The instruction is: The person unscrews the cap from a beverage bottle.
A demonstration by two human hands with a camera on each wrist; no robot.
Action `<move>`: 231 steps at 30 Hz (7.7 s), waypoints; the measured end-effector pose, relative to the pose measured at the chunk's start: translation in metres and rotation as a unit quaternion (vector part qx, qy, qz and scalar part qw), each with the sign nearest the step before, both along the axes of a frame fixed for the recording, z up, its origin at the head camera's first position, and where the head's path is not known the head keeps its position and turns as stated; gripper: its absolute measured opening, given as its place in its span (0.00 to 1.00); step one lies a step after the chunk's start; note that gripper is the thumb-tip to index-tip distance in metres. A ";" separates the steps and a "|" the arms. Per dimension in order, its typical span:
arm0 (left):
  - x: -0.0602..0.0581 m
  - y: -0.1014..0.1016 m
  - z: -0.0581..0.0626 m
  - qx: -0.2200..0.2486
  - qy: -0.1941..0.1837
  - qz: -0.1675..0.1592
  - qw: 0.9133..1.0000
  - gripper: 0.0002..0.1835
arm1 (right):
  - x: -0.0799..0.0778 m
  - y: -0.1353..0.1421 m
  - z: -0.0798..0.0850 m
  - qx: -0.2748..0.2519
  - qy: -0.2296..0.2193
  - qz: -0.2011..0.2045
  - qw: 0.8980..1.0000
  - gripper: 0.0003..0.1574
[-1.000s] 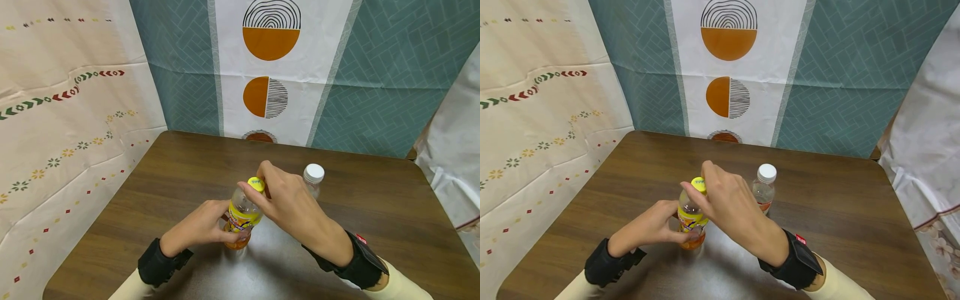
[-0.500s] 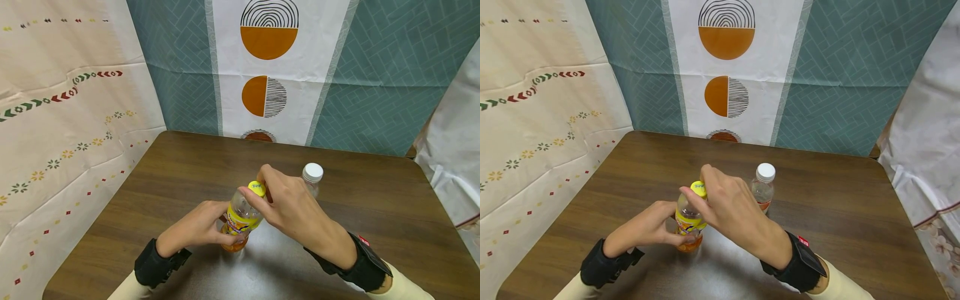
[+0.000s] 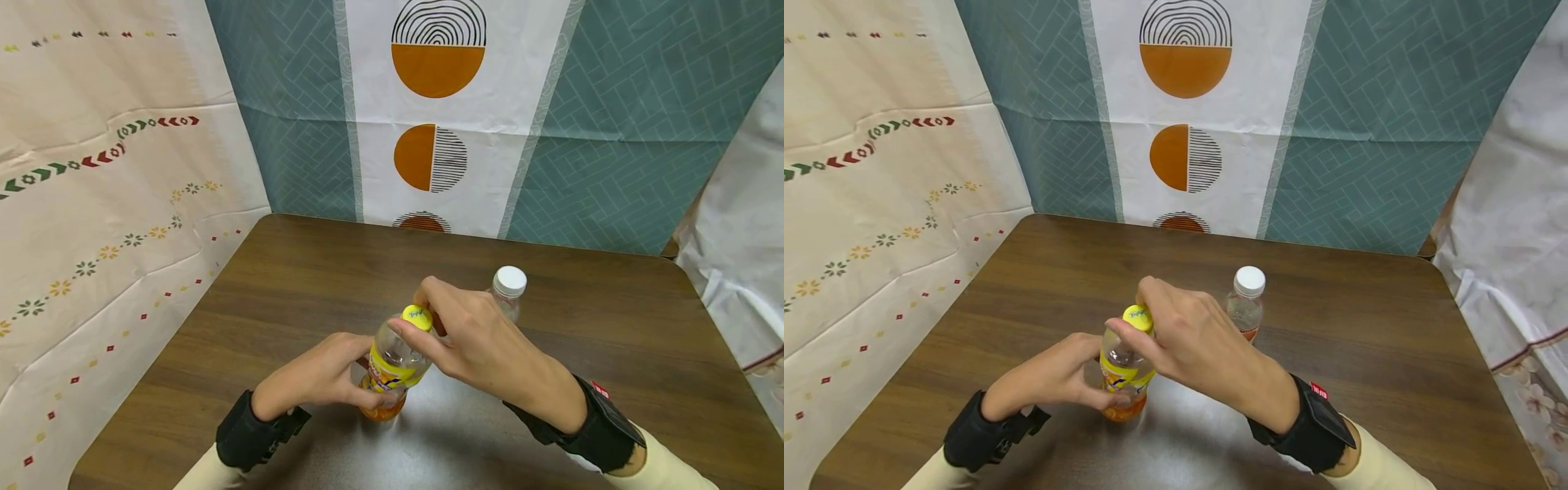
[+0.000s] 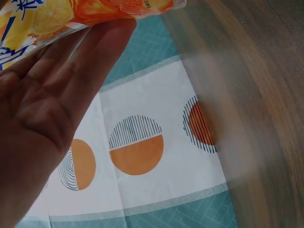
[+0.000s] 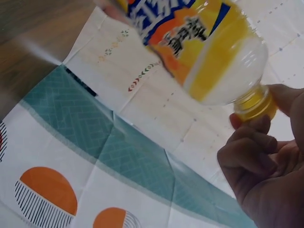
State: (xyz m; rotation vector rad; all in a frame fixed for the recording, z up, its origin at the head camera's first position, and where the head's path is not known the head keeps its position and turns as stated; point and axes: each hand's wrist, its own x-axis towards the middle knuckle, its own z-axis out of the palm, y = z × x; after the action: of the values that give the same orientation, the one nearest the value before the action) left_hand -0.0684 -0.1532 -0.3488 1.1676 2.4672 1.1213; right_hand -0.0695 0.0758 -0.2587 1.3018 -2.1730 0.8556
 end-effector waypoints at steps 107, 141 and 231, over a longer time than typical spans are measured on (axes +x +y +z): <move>0.004 0.007 0.001 -0.035 0.084 0.112 0.989 0.22 | 0.002 0.005 0.008 0.016 0.007 -0.131 0.991 0.22; 0.010 0.004 0.008 -0.017 0.022 0.037 0.999 0.22 | 0.000 0.021 0.020 0.068 0.004 -0.007 0.998 0.23; -0.002 0.004 -0.010 -0.043 0.112 0.133 0.984 0.22 | 0.009 -0.012 0.006 0.038 -0.122 -0.263 0.956 0.25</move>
State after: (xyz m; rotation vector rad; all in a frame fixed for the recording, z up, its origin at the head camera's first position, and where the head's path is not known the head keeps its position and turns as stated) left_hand -0.0708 -0.1493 -0.3584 1.0108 2.8813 0.9785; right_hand -0.0603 0.0637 -0.2523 0.6077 -2.5875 0.7440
